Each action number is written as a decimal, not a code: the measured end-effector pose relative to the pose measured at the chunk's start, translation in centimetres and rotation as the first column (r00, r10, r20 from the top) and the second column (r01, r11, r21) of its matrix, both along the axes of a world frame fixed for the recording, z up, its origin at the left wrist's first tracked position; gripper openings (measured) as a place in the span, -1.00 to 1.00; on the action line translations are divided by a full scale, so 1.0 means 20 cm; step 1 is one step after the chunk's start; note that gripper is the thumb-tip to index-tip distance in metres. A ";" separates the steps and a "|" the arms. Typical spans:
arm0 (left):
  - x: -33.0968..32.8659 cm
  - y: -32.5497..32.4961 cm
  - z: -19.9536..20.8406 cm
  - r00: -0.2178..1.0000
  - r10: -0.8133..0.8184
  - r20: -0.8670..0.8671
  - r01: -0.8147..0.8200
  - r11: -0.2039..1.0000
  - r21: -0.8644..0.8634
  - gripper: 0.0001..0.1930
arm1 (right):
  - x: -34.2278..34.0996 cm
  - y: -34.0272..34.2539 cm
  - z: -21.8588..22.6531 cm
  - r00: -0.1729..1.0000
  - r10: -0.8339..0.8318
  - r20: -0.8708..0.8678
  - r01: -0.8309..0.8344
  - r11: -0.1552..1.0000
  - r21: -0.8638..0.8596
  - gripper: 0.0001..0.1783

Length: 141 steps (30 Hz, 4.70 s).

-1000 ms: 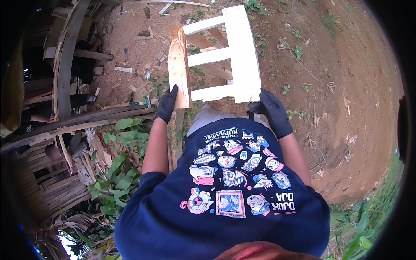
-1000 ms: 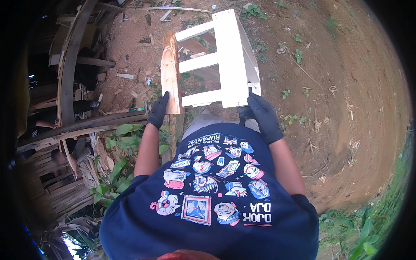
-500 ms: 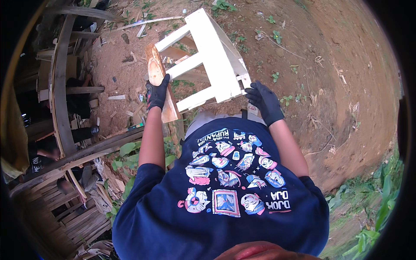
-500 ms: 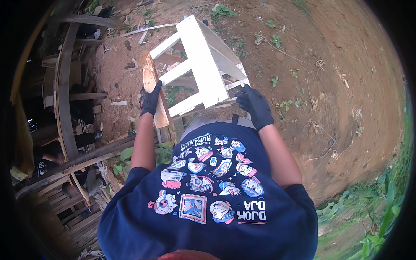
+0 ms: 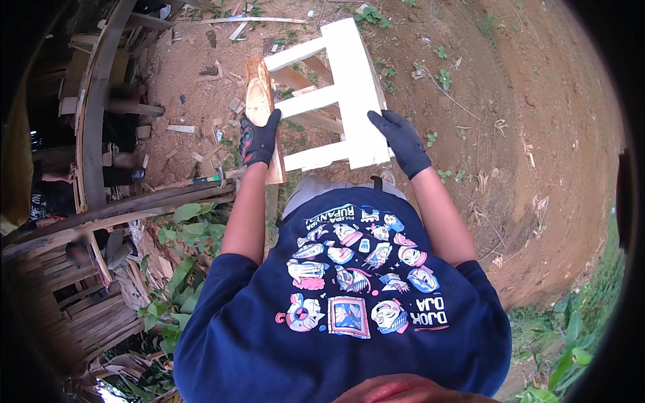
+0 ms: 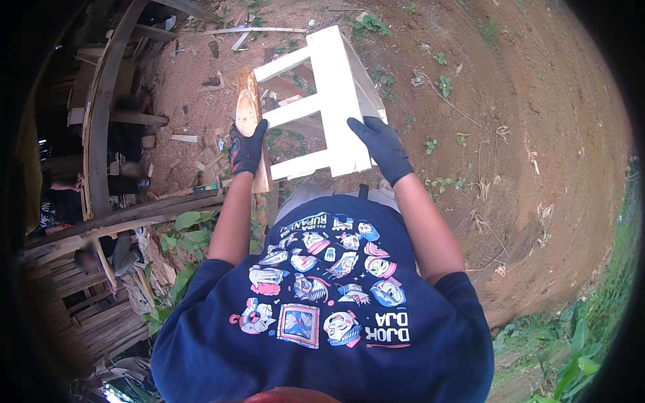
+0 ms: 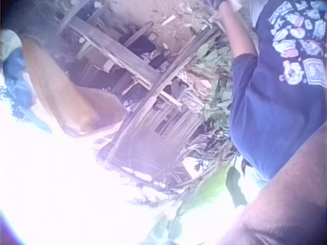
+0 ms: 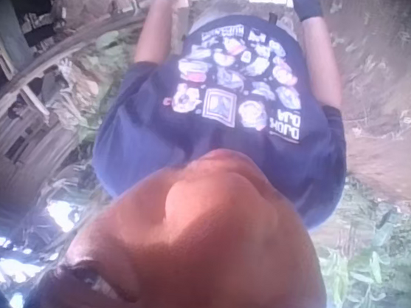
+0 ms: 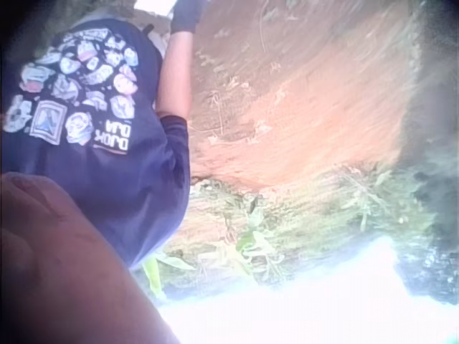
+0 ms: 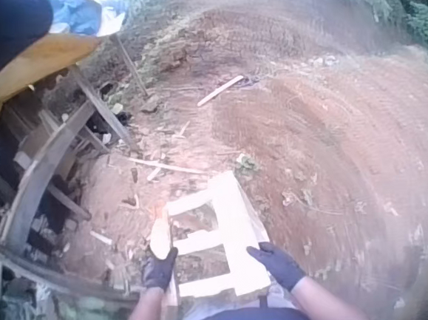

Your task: The person assembles a small wooden frame by hammering nails into the joints. They position the frame on the ground, hammer nails to secure the pieces, and then lift and reposition the frame to continue nailing from different angles.

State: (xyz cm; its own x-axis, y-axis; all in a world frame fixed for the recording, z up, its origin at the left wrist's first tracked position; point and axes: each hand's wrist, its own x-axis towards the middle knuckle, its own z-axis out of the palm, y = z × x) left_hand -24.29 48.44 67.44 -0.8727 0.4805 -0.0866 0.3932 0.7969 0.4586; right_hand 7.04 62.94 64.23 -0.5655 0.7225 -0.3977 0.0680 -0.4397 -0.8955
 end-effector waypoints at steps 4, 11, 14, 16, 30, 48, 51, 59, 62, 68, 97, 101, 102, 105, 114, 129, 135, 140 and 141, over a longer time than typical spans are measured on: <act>-0.07 -0.05 -0.08 1.000 0.003 -0.022 -0.001 0.999 0.054 0.26 | -0.10 0.06 -0.09 0.995 0.037 -0.097 -0.045 0.996 -0.078 -0.31; 0.01 -0.10 -0.04 0.998 0.035 0.051 -0.039 0.997 0.068 0.32 | -0.07 0.00 -0.02 0.991 0.034 -0.130 -0.059 0.981 -0.186 -0.38; 0.05 -0.15 -0.06 0.997 0.074 0.012 -0.075 0.997 0.026 0.35 | -0.05 -0.02 -0.01 0.994 0.030 -0.107 -0.049 0.982 -0.180 -0.41; 0.07 -0.18 -0.07 0.996 0.085 0.002 -0.085 0.996 0.034 0.35 | -0.04 -0.01 -0.02 0.993 0.054 -0.102 -0.071 0.983 -0.170 -0.42; 0.06 -0.17 -0.09 0.994 0.108 -0.011 -0.108 0.993 0.044 0.33 | -0.05 -0.01 -0.04 0.995 0.042 -0.086 -0.059 0.978 -0.202 -0.48; 0.06 -0.14 -0.04 0.992 0.126 0.013 -0.126 0.991 0.048 0.30 | -0.40 0.45 0.01 0.943 0.007 0.333 -0.161 0.885 0.438 -0.33; 0.05 -0.17 -0.08 0.991 0.134 -0.017 -0.133 0.991 0.035 0.30 | -0.41 0.36 0.14 0.941 0.000 0.337 -0.146 0.901 0.408 -0.37; 0.06 -0.19 -0.09 0.988 0.154 -0.003 -0.153 0.988 0.011 0.20 | -0.39 0.36 0.02 0.953 -0.033 0.301 -0.101 0.902 0.420 -0.37; -0.02 -0.22 -0.05 0.992 0.083 0.096 -0.100 0.978 0.182 0.09 | -0.40 0.44 0.01 0.917 0.012 0.398 -0.174 0.911 0.373 -0.34; -0.29 -0.27 -0.03 0.881 0.023 0.472 -0.127 0.974 0.190 -0.15 | -0.48 0.50 0.07 0.827 0.029 0.562 -0.266 0.900 0.345 -0.27; -0.07 -0.01 -0.36 0.442 -0.877 0.187 0.275 0.332 0.902 -0.68 | -0.90 -0.56 0.26 0.489 -0.517 0.703 -0.504 0.490 0.711 0.15; 0.03 0.08 -0.34 0.401 -0.909 0.114 0.309 0.251 0.917 -0.64 | -0.75 -0.48 0.33 0.485 -0.483 0.729 -0.535 0.496 0.685 0.07; 0.06 0.08 -0.34 0.412 -0.903 0.119 0.333 0.271 0.903 -0.62 | -0.72 -0.45 0.34 0.479 -0.478 0.736 -0.549 0.491 0.677 0.06; 0.08 0.09 -0.28 0.364 -0.915 0.173 0.392 0.320 0.862 -0.56 | -0.63 -0.40 0.36 0.489 -0.446 0.750 -0.555 0.504 0.662 0.02; -0.08 0.20 -0.40 0.064 -0.927 0.370 0.389 0.365 0.846 -0.43 | -0.46 -0.42 0.37 0.510 -0.400 0.762 -0.584 0.489 0.648 0.06; -0.04 0.05 -0.10 0.124 -0.642 0.757 0.225 0.761 0.609 -0.66 | -0.27 -0.79 0.29 0.460 -0.388 0.799 -0.543 0.588 0.599 0.22; 0.14 0.10 -0.15 0.102 -0.827 0.554 0.584 0.500 0.639 -0.55 | -0.08 -0.89 0.26 0.322 -0.429 0.844 -0.553 0.638 0.536 0.18; 0.30 0.18 -0.12 0.101 -0.764 0.637 0.338 0.629 0.701 -0.54 | -0.01 -0.85 0.23 0.321 -0.445 0.836 -0.483 0.683 0.549 0.06; 0.31 0.21 -0.09 0.088 -0.741 0.666 0.308 0.656 0.689 -0.55 | 0.00 -0.83 0.22 0.325 -0.456 0.829 -0.470 0.682 0.560 0.05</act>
